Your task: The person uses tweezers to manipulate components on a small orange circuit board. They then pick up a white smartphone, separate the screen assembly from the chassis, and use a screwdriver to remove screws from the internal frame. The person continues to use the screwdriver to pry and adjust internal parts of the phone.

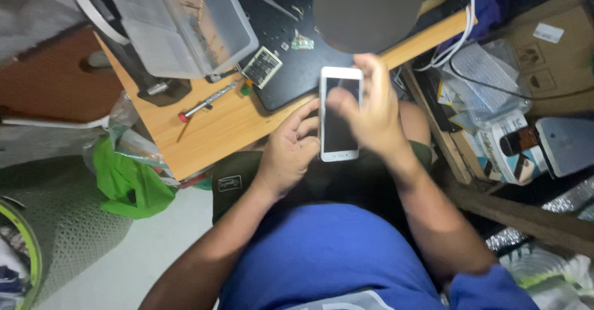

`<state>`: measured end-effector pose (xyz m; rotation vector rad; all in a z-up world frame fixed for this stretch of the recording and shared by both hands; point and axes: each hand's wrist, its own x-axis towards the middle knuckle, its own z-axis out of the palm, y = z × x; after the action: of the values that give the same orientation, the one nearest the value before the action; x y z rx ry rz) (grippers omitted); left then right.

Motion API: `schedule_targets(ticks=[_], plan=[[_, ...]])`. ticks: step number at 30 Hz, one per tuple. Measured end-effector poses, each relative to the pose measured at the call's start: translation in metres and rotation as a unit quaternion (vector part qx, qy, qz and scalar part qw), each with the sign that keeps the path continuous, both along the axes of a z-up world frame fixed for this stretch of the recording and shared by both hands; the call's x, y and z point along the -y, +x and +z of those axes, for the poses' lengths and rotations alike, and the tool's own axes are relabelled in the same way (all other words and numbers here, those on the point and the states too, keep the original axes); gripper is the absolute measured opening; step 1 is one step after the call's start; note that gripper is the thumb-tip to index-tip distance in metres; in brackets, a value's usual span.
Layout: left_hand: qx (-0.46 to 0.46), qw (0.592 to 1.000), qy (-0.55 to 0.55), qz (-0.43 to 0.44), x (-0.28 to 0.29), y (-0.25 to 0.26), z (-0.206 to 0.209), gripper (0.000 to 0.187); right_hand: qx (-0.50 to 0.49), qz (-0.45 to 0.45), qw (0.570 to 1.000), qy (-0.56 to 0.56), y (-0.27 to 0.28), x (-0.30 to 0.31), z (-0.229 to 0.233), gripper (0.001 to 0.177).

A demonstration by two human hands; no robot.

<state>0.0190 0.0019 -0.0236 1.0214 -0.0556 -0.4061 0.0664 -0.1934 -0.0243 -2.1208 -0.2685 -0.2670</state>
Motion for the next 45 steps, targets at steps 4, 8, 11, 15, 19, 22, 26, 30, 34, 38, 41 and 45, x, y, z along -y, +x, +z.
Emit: schedule_targets(ticks=[4, 8, 11, 15, 19, 22, 26, 30, 34, 38, 41, 45], plan=[[0.002, 0.999, 0.032, 0.008, 0.003, -0.007, 0.002, 0.061, 0.034, 0.026, 0.997, -0.062, -0.036, -0.008, 0.024, 0.106], [-0.015, 0.999, -0.014, 0.025, 0.013, -0.012, 0.016, 0.059, -0.014, 0.016, 0.999, -0.046, -0.046, -0.008, 0.033, 0.108], [0.019, 0.998, -0.031, 0.044, 0.013, -0.008, 0.024, 0.062, -0.104, -0.001, 0.995, -0.002, -0.055, -0.017, 0.039, 0.097], [0.035, 0.999, -0.024, 0.027, 0.011, -0.007, 0.029, 0.068, -0.232, 0.042, 0.952, 0.194, -0.057, -0.019, 0.041, 0.090], [0.050, 0.998, 0.029, -0.008, 0.000, 0.002, 0.033, 0.081, -0.204, 0.140, 0.936, 0.252, -0.054, -0.012, 0.039, 0.087], [0.043, 0.998, 0.034, -0.017, -0.004, 0.007, 0.033, 0.088, -0.184, 0.177, 0.946, 0.197, -0.049, -0.004, 0.040, 0.097], [0.060, 0.998, 0.033, -0.012, -0.005, 0.011, 0.038, 0.087, -0.244, 0.161, 0.917, 0.271, -0.048, -0.003, 0.040, 0.093], [0.094, 0.992, 0.072, 0.044, -0.005, 0.023, 0.044, 0.082, -0.197, 0.135, 0.953, 0.185, -0.052, -0.008, 0.042, 0.086], [0.107, 0.988, 0.092, 0.066, -0.010, 0.034, 0.043, 0.065, -0.088, 0.111, 0.989, 0.040, -0.055, -0.012, 0.049, 0.081], [0.140, 0.967, 0.181, 0.109, -0.012, 0.035, 0.046, 0.047, -0.051, 0.085, 0.995, -0.011, -0.059, -0.017, 0.053, 0.082], [0.199, 0.935, 0.246, 0.162, -0.011, 0.036, 0.047, 0.035, -0.027, 0.083, 0.996, -0.020, -0.061, -0.020, 0.053, 0.083], [0.212, 0.901, 0.325, 0.192, -0.014, 0.035, 0.045, 0.028, -0.008, 0.087, 0.996, -0.016, -0.062, -0.021, 0.051, 0.083]])
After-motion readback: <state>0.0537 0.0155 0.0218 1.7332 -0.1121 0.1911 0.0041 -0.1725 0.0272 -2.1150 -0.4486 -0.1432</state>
